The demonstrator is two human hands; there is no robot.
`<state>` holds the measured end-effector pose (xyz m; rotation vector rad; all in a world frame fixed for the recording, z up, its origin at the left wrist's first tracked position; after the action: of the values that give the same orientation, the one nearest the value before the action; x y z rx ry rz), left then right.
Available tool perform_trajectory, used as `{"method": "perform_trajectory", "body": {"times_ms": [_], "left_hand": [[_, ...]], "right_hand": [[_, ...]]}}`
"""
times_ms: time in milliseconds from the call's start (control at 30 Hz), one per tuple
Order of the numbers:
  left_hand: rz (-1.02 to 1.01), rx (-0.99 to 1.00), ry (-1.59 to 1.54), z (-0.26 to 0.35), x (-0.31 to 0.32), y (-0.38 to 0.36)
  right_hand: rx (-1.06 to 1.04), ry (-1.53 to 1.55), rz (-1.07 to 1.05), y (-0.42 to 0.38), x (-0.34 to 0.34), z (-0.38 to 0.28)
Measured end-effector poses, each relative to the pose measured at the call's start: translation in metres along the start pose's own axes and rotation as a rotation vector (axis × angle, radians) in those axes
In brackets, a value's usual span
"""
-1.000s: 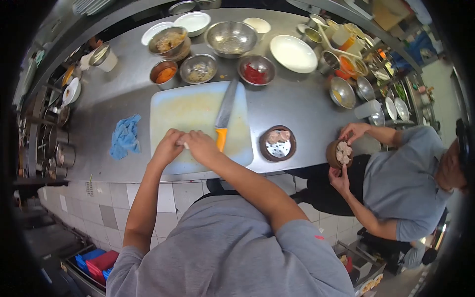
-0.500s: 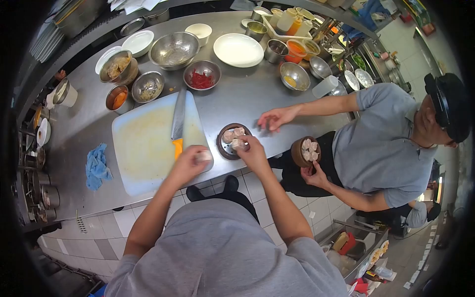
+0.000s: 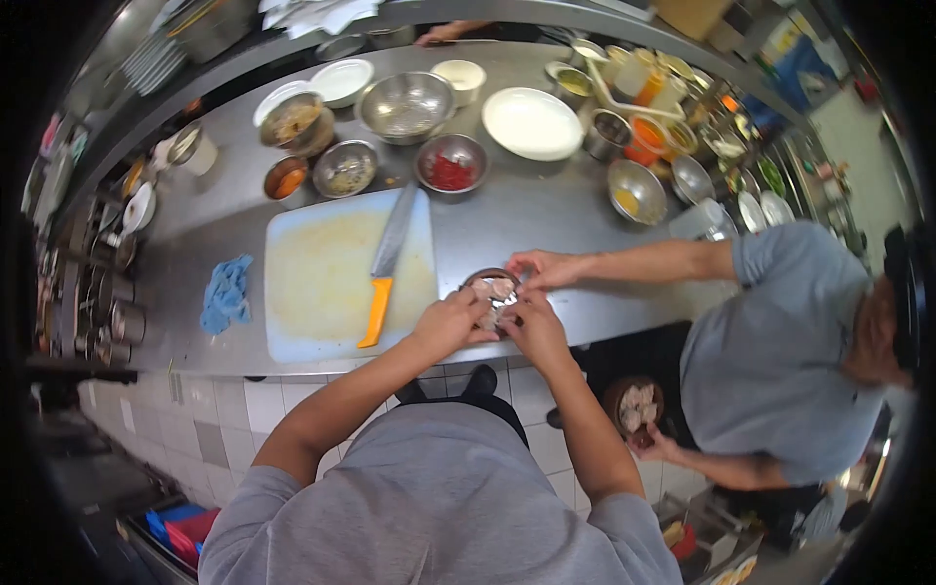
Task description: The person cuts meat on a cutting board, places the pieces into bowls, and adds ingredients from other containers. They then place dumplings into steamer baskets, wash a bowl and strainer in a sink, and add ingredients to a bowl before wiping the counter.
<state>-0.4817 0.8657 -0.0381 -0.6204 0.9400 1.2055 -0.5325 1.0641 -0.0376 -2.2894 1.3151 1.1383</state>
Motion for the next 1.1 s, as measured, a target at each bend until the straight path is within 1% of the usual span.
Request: {"method": "perform_trajectory", "body": {"times_ms": [33,67,100,133,167,200,233,267,300,333,400,433,467,500,533,567,600,633,700,733,767,833,900,933,1000,1033,1100], "left_hand": [[0.04,-0.05,-0.054,0.008,-0.018,-0.007],[0.062,-0.086,-0.043,0.006,-0.033,-0.016],[0.177,-0.154,-0.126,-0.003,-0.05,-0.031],[0.294,-0.218,-0.203,-0.017,-0.065,-0.051],[0.438,-0.292,-0.156,-0.052,-0.07,-0.076],[0.576,-0.358,-0.107,-0.091,-0.079,-0.108],[0.649,-0.445,0.015,-0.121,-0.103,-0.143],[0.68,-0.532,0.16,-0.162,-0.117,-0.182],[0.691,-0.564,0.245,-0.204,-0.131,-0.224],[0.68,-0.778,0.323,-0.25,-0.137,-0.261],[0.601,-0.936,0.49,-0.282,-0.158,-0.285],[0.608,-0.903,0.48,-0.303,-0.162,-0.294],[0.475,-0.94,0.506,-0.326,-0.157,-0.3],[0.343,-0.967,0.533,-0.343,-0.15,-0.297],[0.356,-0.998,0.477,-0.346,-0.156,-0.289],[0.363,-1.032,0.418,-0.347,-0.16,-0.283],[0.411,-0.956,0.388,-0.367,-0.156,-0.287],[0.462,-0.879,0.357,-0.397,-0.154,-0.295],[0.734,-0.79,0.192,-0.44,-0.148,-0.3],[0.854,-0.842,-0.052,-0.439,-0.155,-0.291],[0.686,-0.85,-0.307,-0.436,-0.172,-0.29],[0.5,-0.796,-0.474,-0.408,-0.195,-0.282],[0.43,-0.75,-0.369,-0.401,-0.196,-0.286],[0.415,-0.731,-0.367,-0.404,-0.184,-0.294],[0.345,-0.468,0.412,-0.409,-0.157,-0.305],[0.339,-0.434,0.409,-0.404,-0.148,-0.305],[0.424,-0.431,0.359,-0.382,-0.136,-0.296]], "right_hand": [[0.038,0.052,-0.004,0.002,-0.007,-0.007],[0.078,0.101,-0.014,0.005,-0.015,-0.016],[0.043,0.112,-0.041,0.006,-0.022,-0.024],[0.129,0.211,-0.141,0.007,-0.026,-0.032],[0.221,0.305,-0.241,0.009,-0.023,-0.038],[0.195,0.313,-0.262,0.011,-0.016,-0.045],[0.18,0.428,-0.326,0.011,-0.008,-0.054],[0.171,0.538,-0.382,0.01,0.0,-0.061],[0.139,0.543,-0.457,0.009,0.013,-0.061],[0.143,0.537,-0.446,0.011,0.02,-0.076],[0.086,0.436,-0.499,0.022,0.04,-0.119],[0.085,0.378,-0.481,0.028,0.058,-0.13],[0.091,0.32,-0.455,0.035,0.081,-0.136],[0.049,0.224,-0.356,0.043,0.112,-0.134],[0.018,0.124,-0.26,0.05,0.135,-0.136],[0.086,0.111,-0.25,0.057,0.145,-0.15],[0.151,0.1,-0.238,0.064,0.153,-0.16],[0.173,0.084,-0.198,0.064,0.158,-0.166],[0.155,0.064,-0.134,0.056,0.164,-0.165],[0.17,0.045,-0.074,0.048,0.161,-0.156],[0.167,0.058,-0.031,0.038,0.157,-0.148],[0.185,0.069,0.052,0.021,0.14,-0.135],[0.412,0.347,0.077,-0.009,0.12,-0.12],[0.415,0.33,0.161,-0.026,0.118,-0.105],[0.5,0.314,0.216,-0.057,0.104,-0.094],[0.516,0.312,0.246,-0.074,0.099,-0.089],[0.522,0.237,0.292,-0.108,0.097,-0.081]]}}
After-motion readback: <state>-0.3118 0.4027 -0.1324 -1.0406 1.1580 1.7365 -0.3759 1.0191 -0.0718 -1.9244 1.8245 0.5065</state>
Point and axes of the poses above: each hand's wrist, its own y-axis towards the middle knuckle, its own x-axis out of the palm, z = x × y, the point moved 1 cm from there along y, towards the middle knuckle
